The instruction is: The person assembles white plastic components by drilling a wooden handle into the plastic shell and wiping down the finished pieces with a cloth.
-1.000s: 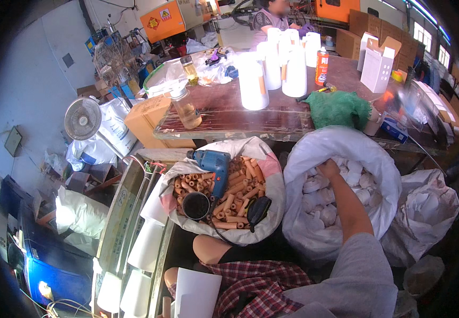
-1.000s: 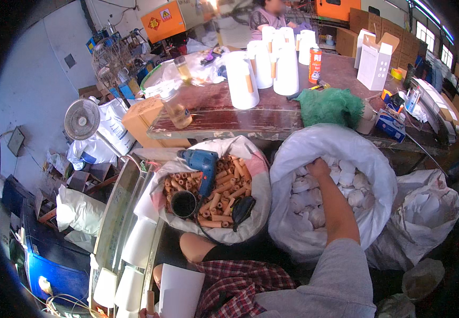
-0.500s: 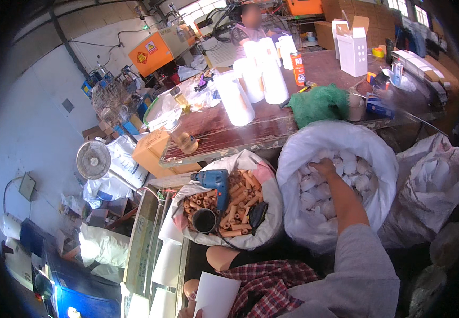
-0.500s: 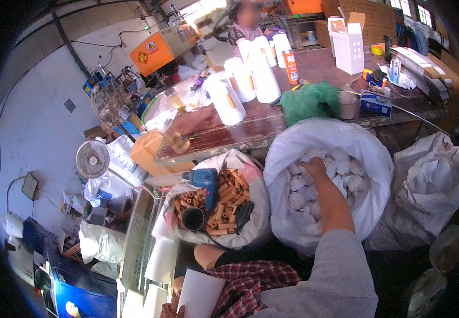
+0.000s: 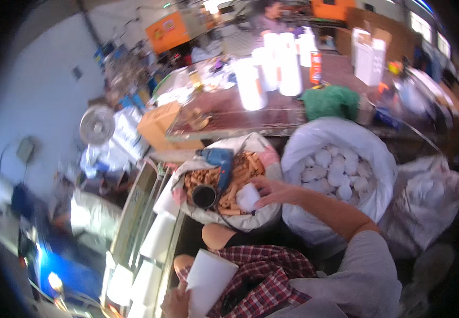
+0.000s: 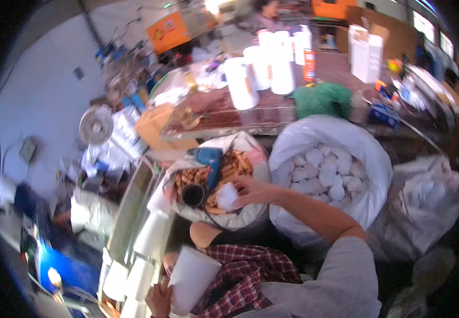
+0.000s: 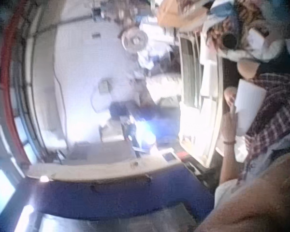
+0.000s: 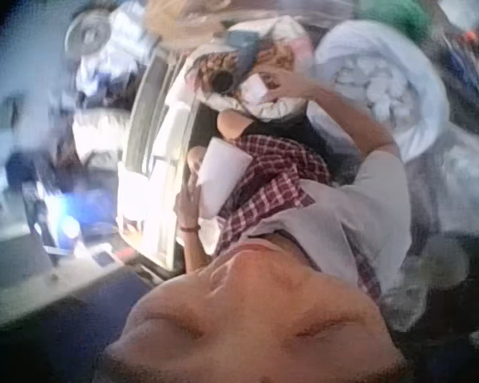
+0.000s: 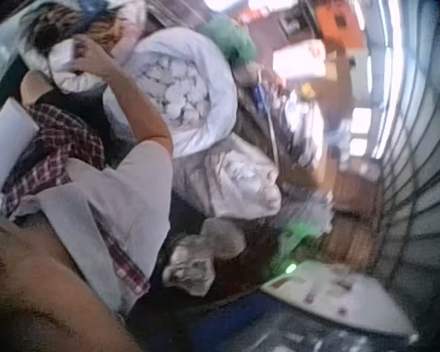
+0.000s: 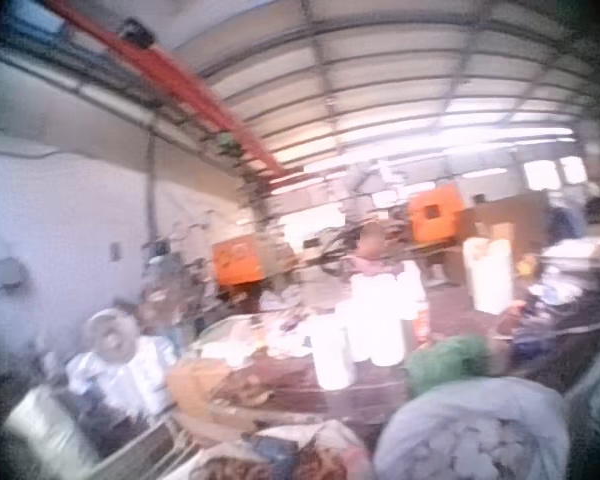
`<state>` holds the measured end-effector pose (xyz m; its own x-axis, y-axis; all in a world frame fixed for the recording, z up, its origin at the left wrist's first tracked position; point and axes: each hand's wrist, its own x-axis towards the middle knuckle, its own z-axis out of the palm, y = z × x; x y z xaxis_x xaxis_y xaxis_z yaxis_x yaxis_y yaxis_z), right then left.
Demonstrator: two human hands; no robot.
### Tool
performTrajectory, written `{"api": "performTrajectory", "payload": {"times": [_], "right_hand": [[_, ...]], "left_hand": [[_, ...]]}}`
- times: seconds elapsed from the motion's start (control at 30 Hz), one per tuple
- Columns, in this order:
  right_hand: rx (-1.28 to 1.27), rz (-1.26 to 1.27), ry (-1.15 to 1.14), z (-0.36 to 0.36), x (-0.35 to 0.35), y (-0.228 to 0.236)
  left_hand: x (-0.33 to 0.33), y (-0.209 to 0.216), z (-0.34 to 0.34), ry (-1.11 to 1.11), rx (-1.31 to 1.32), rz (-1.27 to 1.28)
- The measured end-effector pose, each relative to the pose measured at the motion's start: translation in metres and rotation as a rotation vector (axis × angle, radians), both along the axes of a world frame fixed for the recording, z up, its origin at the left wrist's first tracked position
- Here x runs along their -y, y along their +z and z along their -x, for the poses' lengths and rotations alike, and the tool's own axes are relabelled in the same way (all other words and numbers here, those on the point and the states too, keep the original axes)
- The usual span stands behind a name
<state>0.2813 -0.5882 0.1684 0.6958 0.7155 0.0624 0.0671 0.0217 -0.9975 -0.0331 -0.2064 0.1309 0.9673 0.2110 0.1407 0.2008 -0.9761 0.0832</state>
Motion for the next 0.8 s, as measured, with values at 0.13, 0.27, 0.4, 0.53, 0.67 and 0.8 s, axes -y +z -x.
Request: {"api": "performTrajectory", "payload": {"times": [0.13, 0.27, 0.4, 0.53, 0.67, 0.8], "right_hand": [[0.322, 0.271, 0.348, 0.040, -0.117, 0.050], [0.508, 0.257, 0.488, 0.050, -0.173, 0.046], [0.528, 0.264, 0.516, 0.053, -0.192, 0.039], [0.441, 0.272, 0.478, 0.053, -0.198, 0.037], [0.375, 0.278, 0.424, 0.052, -0.199, 0.034], [0.318, 0.186, 0.308, 0.055, -0.189, 0.040]], "left_hand": [[0.026, 0.009, 0.019, 0.175, 0.507, 0.252], [0.026, -0.013, 0.018, 0.305, 0.578, 0.478], [0.020, -0.013, 0.029, 0.313, 0.554, 0.476], [0.005, 0.023, 0.016, 0.136, 0.366, 0.381], [-0.011, 0.043, -0.028, 0.022, -0.057, 0.324], [-0.057, 0.041, -0.031, 0.159, 0.009, 0.519]]}}
